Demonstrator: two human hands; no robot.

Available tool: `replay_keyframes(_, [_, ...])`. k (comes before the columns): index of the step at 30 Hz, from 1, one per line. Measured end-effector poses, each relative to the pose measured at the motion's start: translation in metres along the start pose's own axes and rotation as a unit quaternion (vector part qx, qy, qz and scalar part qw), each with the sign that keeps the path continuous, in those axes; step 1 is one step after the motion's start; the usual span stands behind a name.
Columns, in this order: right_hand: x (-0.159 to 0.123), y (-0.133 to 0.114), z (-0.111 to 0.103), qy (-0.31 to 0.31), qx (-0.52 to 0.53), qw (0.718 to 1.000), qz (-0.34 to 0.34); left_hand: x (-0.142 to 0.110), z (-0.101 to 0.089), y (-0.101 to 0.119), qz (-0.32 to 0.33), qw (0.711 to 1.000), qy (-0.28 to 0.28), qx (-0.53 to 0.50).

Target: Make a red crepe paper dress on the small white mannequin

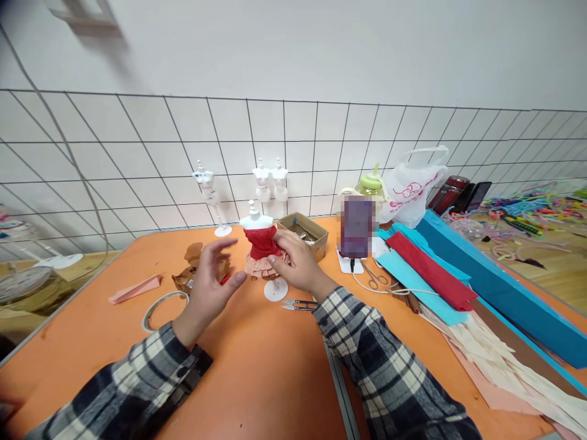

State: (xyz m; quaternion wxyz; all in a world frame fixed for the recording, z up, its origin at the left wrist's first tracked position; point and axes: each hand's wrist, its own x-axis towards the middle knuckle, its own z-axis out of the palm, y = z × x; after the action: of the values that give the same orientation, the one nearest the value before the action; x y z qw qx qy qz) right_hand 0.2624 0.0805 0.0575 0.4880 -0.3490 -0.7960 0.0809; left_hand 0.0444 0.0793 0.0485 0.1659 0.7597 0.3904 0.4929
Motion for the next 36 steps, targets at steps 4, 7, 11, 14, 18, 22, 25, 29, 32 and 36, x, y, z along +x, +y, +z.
replay_keyframes(4, [0.001, -0.001, -0.002, -0.009, -0.006, 1.0, 0.012, 0.032, 0.003, 0.016, -0.023, 0.993, -0.119, -0.008])
replay_keyframes(7, [0.0, 0.0, 0.0, -0.006, -0.01, 0.999, 0.045, 0.041, 0.009, 0.015, -0.04, 0.985, -0.168, -0.027])
replay_keyframes(11, [-0.001, 0.003, -0.002, -0.015, 0.005, 0.999, 0.044, 0.042, 0.01, 0.008, -0.04, 0.98, -0.185, -0.053])
replay_keyframes(14, [-0.001, 0.005, -0.005, -0.03, 0.014, 0.999, 0.037, 0.042, 0.004, 0.006, -0.032, 0.977, -0.203, -0.053])
replay_keyframes(18, [0.0, 0.004, -0.007, -0.041, 0.021, 0.998, 0.043, 0.044, -0.004, 0.012, -0.03, 0.975, -0.219, 0.002])
replay_keyframes(22, [0.001, 0.002, -0.006, -0.046, 0.026, 0.998, 0.037, 0.042, -0.007, 0.023, -0.041, 0.979, -0.2, -0.001])
replay_keyframes(25, [0.002, 0.0, -0.005, -0.049, 0.025, 0.998, 0.021, 0.04, -0.004, 0.027, -0.025, 0.985, -0.172, 0.009])
replay_keyframes(29, [0.0, -0.007, -0.007, -0.01, -0.01, 1.0, 0.006, 0.041, -0.003, 0.023, -0.005, 0.988, -0.137, 0.07])
replay_keyframes(32, [-0.002, -0.011, -0.007, 0.086, -0.047, 0.995, -0.021, 0.043, -0.007, 0.022, -0.011, 0.988, -0.132, 0.08])
replay_keyframes(36, [-0.004, -0.012, -0.005, 0.135, -0.182, 0.97, -0.092, 0.043, -0.009, 0.025, -0.019, 0.989, -0.134, 0.066])
